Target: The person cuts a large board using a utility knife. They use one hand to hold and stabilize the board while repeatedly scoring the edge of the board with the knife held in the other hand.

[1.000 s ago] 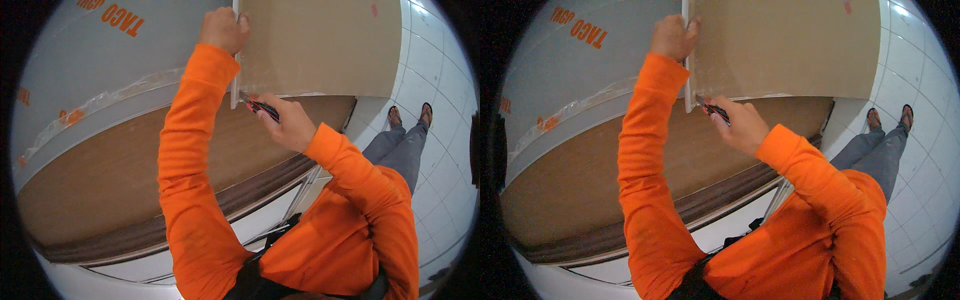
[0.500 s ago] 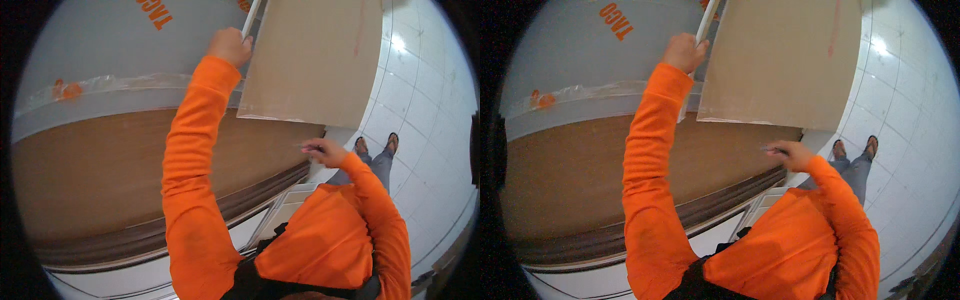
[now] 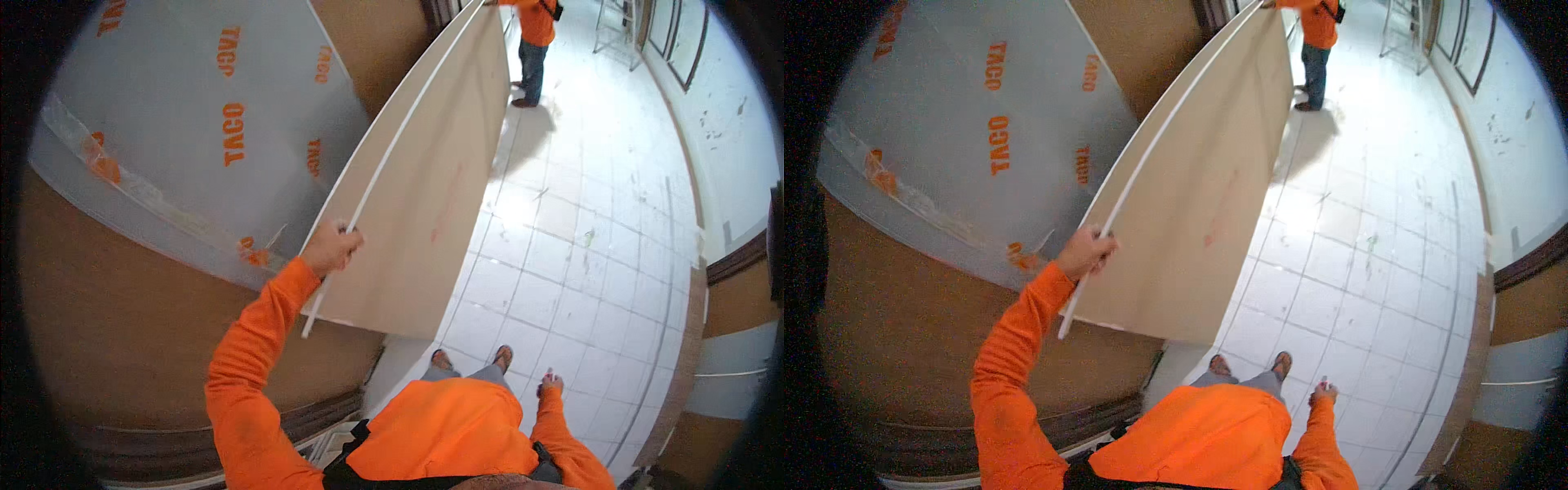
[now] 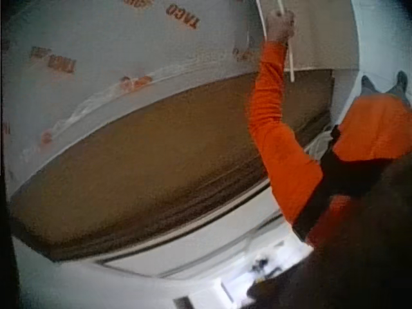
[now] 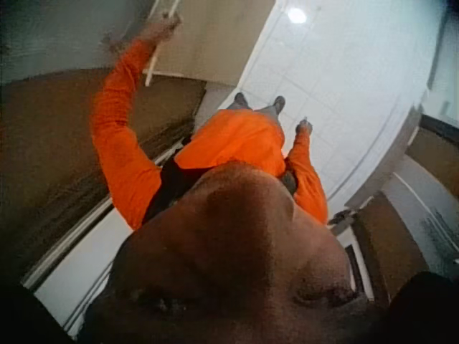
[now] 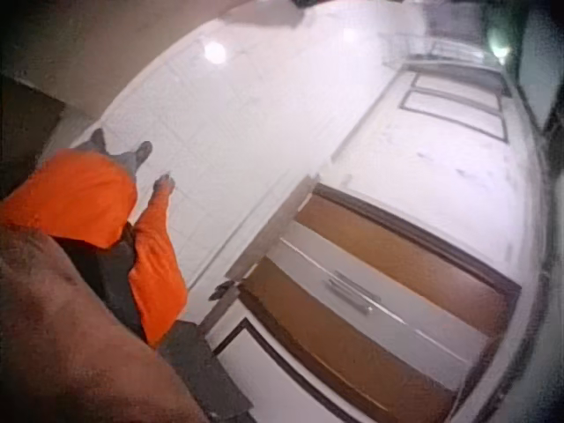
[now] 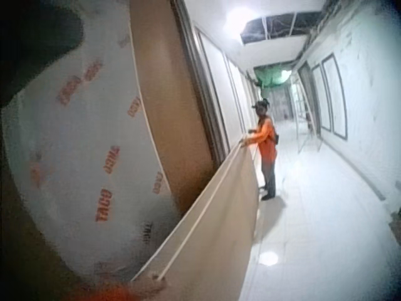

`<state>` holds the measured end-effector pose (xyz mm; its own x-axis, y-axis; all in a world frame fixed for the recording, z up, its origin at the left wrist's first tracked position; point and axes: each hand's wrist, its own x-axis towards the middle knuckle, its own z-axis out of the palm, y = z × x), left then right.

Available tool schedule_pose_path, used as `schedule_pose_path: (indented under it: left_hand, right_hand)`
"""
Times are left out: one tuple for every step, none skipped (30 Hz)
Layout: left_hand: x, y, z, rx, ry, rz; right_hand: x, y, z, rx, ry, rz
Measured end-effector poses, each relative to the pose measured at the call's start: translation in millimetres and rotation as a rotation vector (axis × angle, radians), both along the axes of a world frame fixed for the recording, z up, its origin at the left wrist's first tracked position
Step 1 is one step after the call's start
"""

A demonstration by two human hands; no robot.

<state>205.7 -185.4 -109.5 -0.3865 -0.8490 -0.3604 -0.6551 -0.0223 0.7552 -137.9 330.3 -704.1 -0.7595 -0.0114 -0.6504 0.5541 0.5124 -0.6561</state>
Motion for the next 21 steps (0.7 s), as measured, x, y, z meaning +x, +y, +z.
schedule_pose_path:
  left_hand:
    - [-15,8,-15,0.043,0.03,0.033]
    - [-22,14,-24,0.03,0.045,0.021]
    - [-29,18,-38,0.025,0.03,0.019]
    - [-38,24,-54,0.017,0.025,0.016]
    - [-49,29,-74,0.036,0.032,-0.019]
    - [-63,31,-97,0.052,0.052,-0.055]
    - [-75,33,-121,0.068,0.058,-0.092]
    - [-87,36,-149,0.068,0.049,-0.061]
    - [-102,40,-176,0.063,0.021,-0.036]
    - [-118,43,-204,0.072,-0.027,-0.018]
    - [-135,49,-233,0.081,-0.087,-0.002]
    - [-157,51,-261,0.057,-0.177,-0.042]
    - [-177,55,-288,0.05,-0.281,-0.079]
    - [-195,67,-314,0.014,-0.257,-0.003]
    - [-214,73,-336,0.031,-0.252,0.072]
    - [-234,70,-353,-0.033,-0.268,0.054]
    - [-253,69,-367,-0.057,-0.294,0.034]
    - [-267,68,-377,-0.073,-0.316,0.011]
    - [-279,67,-382,-0.115,-0.265,0.014]
    - [-290,62,-383,-0.153,-0.212,0.015]
    - [-299,57,-379,-0.134,-0.186,0.001]
  right_hand:
    - [-23,4,19,-0.058,-0.127,-0.007]
    - [-30,-5,34,-0.109,-0.243,-0.028]
    - [-37,-12,45,-0.117,-0.325,-0.05]
    - [-48,-17,57,-0.173,-0.364,-0.066]
    - [-56,-21,65,-0.184,-0.366,-0.085]
    - [-66,-24,73,-0.186,-0.389,-0.105]
    - [-77,-27,78,-0.183,-0.364,-0.057]
    - [-86,-28,83,-0.168,-0.361,-0.012]
    - [-97,-31,85,-0.156,-0.366,0.036]
    - [-108,-32,90,-0.177,-0.364,0.098]
    - [-119,-33,94,-0.201,-0.397,0.126]
    - [-130,-34,99,-0.209,-0.412,0.144]
    - [-141,-35,103,-0.158,-0.405,0.136]
    - [-151,-35,107,-0.124,-0.393,0.169]
    - [-161,-34,110,-0.181,-0.389,0.194]
    - [-170,-33,112,-0.181,-0.377,0.196]
    - [-178,-30,113,-0.136,-0.371,0.18]
    - [-184,-26,113,-0.148,-0.385,0.144]
    - [-190,-23,111,-0.17,-0.392,0.143]
    - [-193,-19,108,-0.166,-0.391,0.134]
    - [-196,-16,105,-0.1,-0.372,0.107]
